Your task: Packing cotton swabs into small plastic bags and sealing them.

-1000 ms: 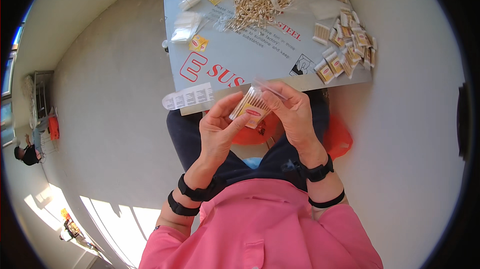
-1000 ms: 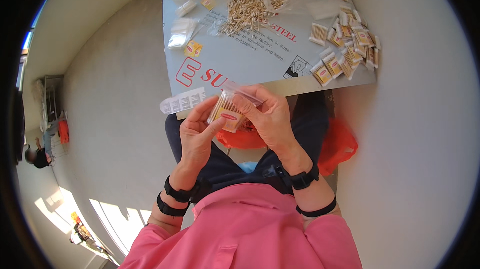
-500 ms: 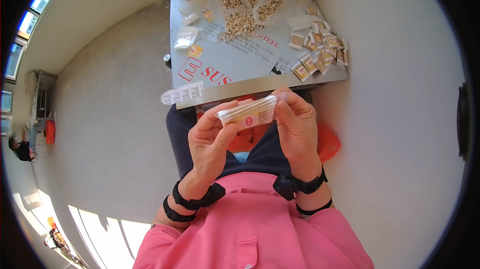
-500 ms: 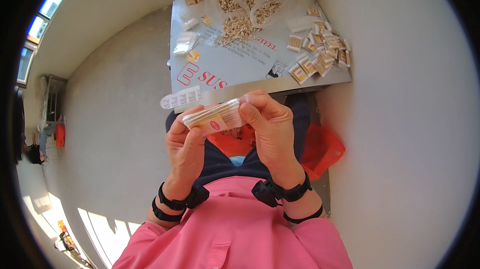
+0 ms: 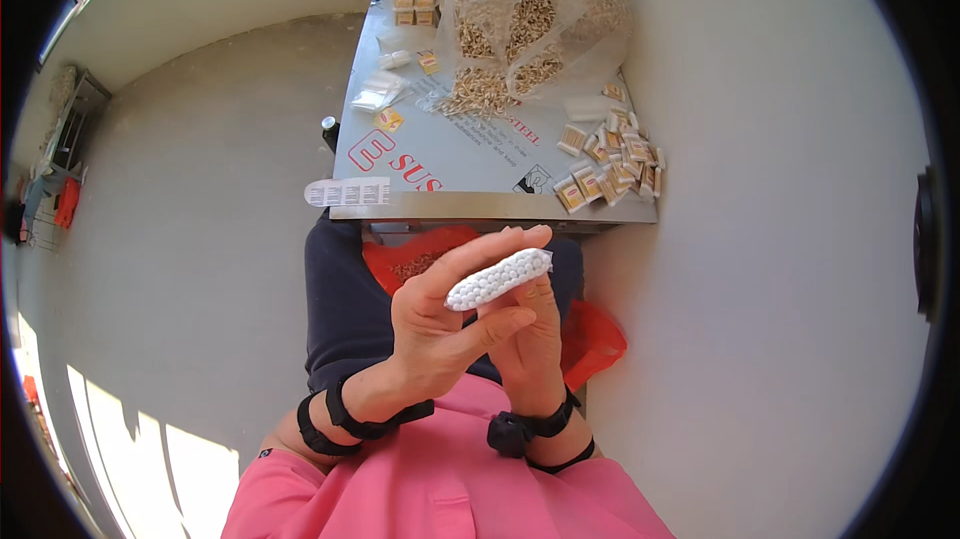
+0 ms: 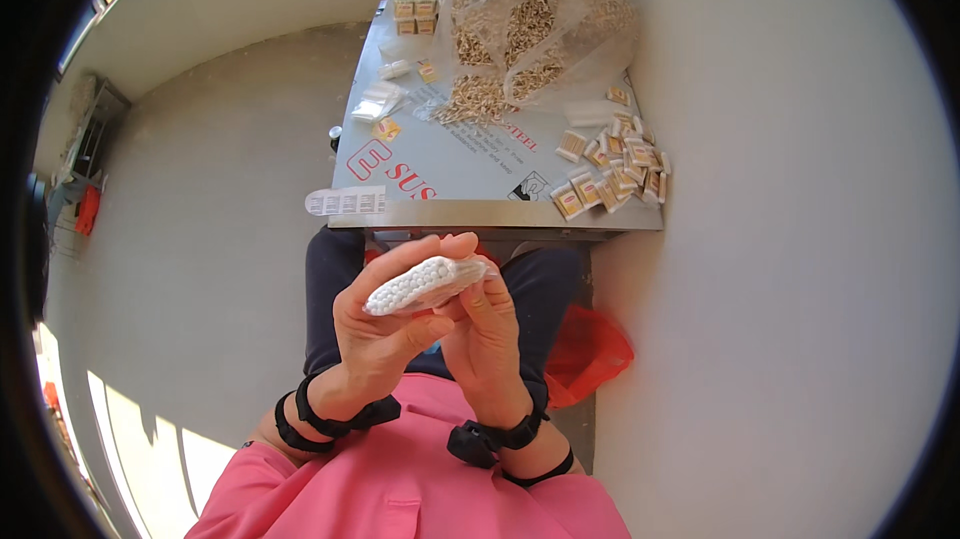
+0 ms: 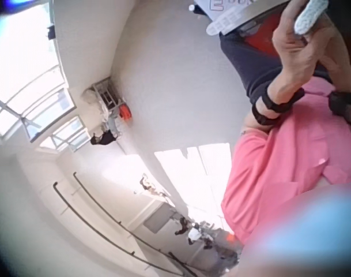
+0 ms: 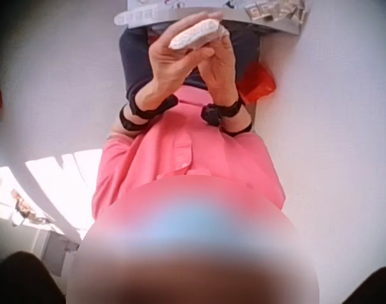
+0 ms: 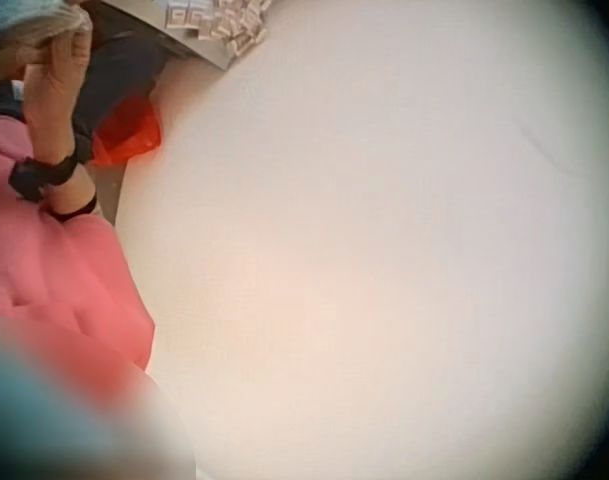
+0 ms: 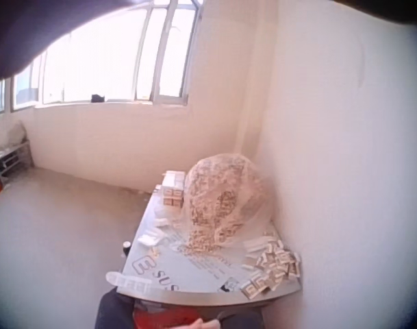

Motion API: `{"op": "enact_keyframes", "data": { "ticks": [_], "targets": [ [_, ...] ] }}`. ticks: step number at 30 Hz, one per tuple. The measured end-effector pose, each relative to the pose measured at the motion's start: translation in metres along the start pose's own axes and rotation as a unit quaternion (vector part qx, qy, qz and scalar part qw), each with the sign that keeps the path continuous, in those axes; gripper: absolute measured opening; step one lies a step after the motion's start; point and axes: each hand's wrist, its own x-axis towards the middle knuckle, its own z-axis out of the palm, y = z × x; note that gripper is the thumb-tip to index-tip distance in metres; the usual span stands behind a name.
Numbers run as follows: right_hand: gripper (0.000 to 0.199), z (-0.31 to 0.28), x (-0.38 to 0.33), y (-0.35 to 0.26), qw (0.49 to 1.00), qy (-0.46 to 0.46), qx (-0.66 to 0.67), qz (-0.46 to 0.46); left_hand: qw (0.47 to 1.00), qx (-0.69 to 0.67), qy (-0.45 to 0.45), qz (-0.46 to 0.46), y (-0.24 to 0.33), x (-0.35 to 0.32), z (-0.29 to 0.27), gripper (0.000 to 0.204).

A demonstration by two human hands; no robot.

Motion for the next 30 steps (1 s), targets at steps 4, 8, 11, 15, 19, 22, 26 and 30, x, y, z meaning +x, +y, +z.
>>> {"op": "enact_keyframes", "data": {
  "ticks": [4,8,11,15,19,22,26,30],
  "targets": [
    [0.029,-0.011,-0.02,-0.003,0.993,0.082,-0.013,0.09,0.972,0.189,-0.101,0.101,-0.004,0.009,-0.007,0.033],
    [0.042,-0.021,-0.021,-0.01,0.996,-0.001,0.029,0.086,0.965,0.199,-0.128,0.115,-0.013,0.012,-0.008,0.033],
    [0.042,-0.034,0.018,0.004,0.994,0.002,0.031,0.1,0.959,0.222,-0.137,0.105,-0.017,0.007,-0.013,0.033],
    [0.043,-0.061,-0.042,-0.005,0.993,-0.002,0.041,0.107,0.956,0.225,-0.162,0.099,-0.025,0.001,-0.018,0.032],
    [0.044,-0.08,-0.044,-0.001,0.994,-0.013,0.051,0.1,0.951,0.235,-0.18,0.086,-0.024,-0.004,-0.021,0.032],
    [0.044,-0.091,-0.042,0.006,0.994,-0.024,0.061,0.093,0.956,0.216,-0.181,0.082,-0.026,-0.007,-0.023,0.032],
    [0.045,-0.097,-0.029,0.018,0.993,-0.038,0.072,0.081,0.964,0.195,-0.174,0.047,-0.027,-0.007,-0.028,0.031],
    [0.032,-0.061,-0.021,0.021,0.993,0.017,0.034,0.107,0.976,0.16,-0.149,0.017,-0.031,-0.003,-0.043,0.03]
  ]
}}
